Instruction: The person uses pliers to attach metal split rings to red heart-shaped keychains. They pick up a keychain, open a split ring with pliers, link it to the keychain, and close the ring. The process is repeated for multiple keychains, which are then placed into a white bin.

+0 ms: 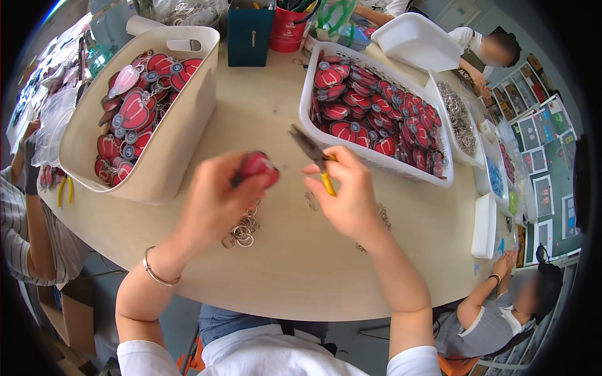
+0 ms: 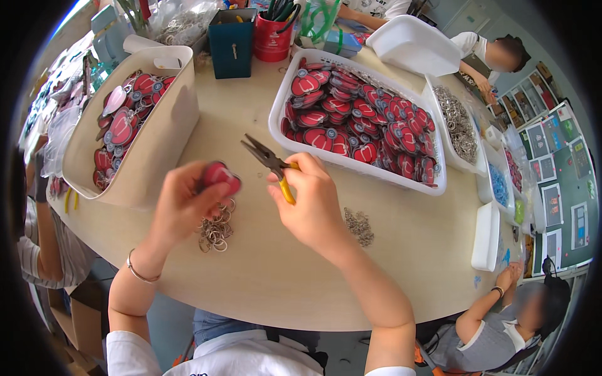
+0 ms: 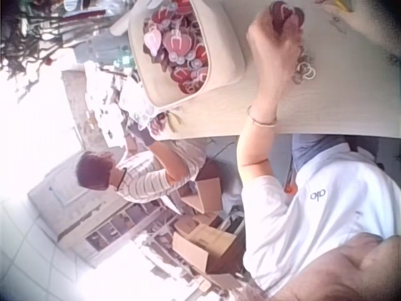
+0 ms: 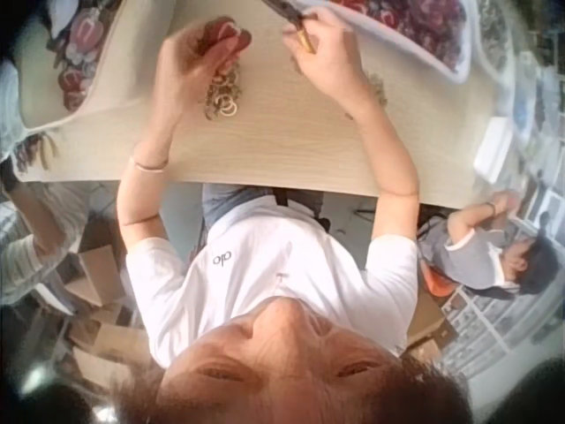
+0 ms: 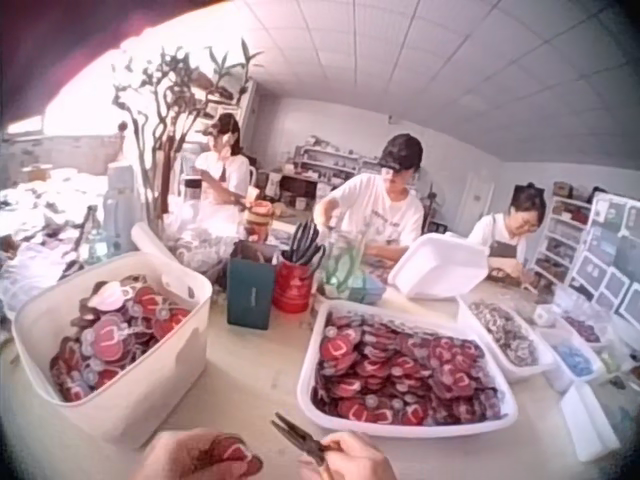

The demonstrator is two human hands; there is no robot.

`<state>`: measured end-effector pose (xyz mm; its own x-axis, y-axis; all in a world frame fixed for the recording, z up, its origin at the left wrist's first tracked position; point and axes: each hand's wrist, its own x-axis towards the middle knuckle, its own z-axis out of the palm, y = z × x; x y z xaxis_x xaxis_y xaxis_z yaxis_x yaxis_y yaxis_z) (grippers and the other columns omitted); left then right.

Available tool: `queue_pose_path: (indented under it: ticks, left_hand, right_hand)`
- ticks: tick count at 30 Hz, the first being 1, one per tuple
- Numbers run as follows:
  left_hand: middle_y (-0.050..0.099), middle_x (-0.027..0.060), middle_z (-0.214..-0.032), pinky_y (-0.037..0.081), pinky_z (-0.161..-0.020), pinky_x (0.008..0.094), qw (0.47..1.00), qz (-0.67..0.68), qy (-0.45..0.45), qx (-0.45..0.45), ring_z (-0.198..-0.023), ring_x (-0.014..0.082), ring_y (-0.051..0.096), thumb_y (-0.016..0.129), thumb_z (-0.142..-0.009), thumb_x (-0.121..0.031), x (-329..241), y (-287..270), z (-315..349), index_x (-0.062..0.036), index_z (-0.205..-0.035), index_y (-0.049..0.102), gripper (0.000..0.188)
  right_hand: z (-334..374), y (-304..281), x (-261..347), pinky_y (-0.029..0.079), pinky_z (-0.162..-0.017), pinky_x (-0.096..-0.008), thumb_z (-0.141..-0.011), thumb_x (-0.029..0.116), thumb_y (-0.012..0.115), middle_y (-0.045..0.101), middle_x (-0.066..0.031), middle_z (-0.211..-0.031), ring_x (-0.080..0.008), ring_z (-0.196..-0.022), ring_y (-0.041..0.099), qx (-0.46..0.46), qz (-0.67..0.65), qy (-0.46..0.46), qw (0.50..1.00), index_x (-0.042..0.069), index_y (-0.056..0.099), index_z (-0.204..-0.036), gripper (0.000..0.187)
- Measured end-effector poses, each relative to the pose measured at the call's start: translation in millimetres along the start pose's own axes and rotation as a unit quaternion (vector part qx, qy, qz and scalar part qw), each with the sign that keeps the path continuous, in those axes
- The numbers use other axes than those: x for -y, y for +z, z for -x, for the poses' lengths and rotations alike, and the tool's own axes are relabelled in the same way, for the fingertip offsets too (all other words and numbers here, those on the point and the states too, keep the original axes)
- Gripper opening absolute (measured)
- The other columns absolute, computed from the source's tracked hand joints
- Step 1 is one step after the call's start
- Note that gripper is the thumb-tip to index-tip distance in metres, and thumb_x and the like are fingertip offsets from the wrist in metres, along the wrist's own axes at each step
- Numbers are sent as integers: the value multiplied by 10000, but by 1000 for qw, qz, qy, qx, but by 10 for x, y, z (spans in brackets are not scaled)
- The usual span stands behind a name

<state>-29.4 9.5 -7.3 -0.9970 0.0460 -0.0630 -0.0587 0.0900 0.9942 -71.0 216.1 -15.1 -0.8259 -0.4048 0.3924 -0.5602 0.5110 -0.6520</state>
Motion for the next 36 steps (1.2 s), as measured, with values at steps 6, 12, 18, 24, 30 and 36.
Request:
queue_pose_path:
  ticks: [6,12,18,24,30,36]
  left_hand:
    - [633,28,-781,484,-519,194,999,8,-22,-33,-621,74,604,615,-912,-89,173,-152,27,8,-969,580,118]
    - [611,32,-781,487,-532,215,997,46,-55,-11,-620,72,584,601,-898,-49,155,-166,16,24,-945,588,88]
    - [616,37,-788,493,-567,223,997,64,-51,10,-645,80,594,606,-885,-40,194,-115,20,35,-968,600,113]
    - [625,59,-782,459,-577,251,1000,15,18,10,-637,86,569,626,-854,-23,306,-34,92,41,-958,606,123]
    - [615,61,-713,440,-553,263,999,-24,24,38,-611,93,541,652,-848,-30,236,59,143,25,-924,623,98]
    - [636,115,-735,462,-535,295,989,-74,124,18,-582,178,573,684,-824,-17,234,75,166,7,-900,636,93]
  right_hand:
    - [-57,518,-256,451,-816,-413,-659,-37,677,592,-122,-976,-291,-949,559,-6,195,-80,977,-28,665,-791,132]
    - [-117,590,-350,444,-811,-423,-678,8,723,585,-121,-972,-288,-957,552,-4,173,-41,984,-20,661,-782,124]
    - [-94,513,-364,442,-810,-429,-685,48,758,580,-131,-979,-315,-950,550,31,135,5,990,-12,657,-778,149]
    - [-23,153,101,448,-804,-339,-790,72,722,569,-89,-989,-222,-900,566,87,-119,151,977,-10,645,-834,120]
    - [31,62,174,416,-772,-276,-863,94,679,528,-32,-922,-124,-823,499,145,-246,193,939,-9,631,-872,115]
    - [13,50,139,409,-756,-272,-866,103,680,521,-28,-908,-117,-808,491,167,-286,222,917,-17,627,-870,131]
